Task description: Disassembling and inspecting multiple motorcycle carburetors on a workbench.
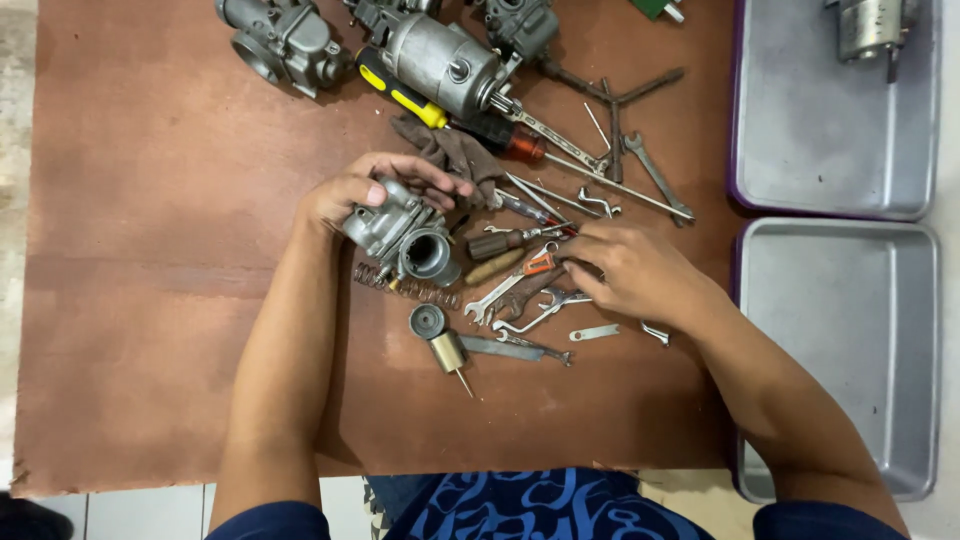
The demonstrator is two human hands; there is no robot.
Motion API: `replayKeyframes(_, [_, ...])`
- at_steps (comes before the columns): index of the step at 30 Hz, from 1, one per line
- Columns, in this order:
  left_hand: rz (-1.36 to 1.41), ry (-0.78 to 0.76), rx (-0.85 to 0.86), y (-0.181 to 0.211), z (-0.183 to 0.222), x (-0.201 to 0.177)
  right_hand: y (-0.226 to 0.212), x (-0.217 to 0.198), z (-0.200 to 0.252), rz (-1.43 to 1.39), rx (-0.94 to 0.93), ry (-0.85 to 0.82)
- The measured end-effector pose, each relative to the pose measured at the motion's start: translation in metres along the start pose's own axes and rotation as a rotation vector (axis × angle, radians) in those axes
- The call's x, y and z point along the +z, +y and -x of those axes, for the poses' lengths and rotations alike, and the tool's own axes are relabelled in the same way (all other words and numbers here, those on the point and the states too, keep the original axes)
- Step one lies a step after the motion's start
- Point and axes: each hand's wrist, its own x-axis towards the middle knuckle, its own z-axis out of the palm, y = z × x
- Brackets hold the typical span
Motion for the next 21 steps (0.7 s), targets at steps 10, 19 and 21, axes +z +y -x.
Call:
replayKeyframes(10, [-0.012,-0.024,0.016,-0.005,-0.002,-0.009,0.009,-0.001,-0.011,-0.047,-0.066,0.048])
replayKeyframes(19, [-0.114,-0.016,0.032,-0.003,-0.001,-0.012,0.019,0.014,-0.02,0.068,-0.085,0.119])
replayKeyframes(21, [-0.127,-0.015,0.033,-0.005,0.001,-0.014,0.017,0.012,-0.028,0.103,-0.092,0.125])
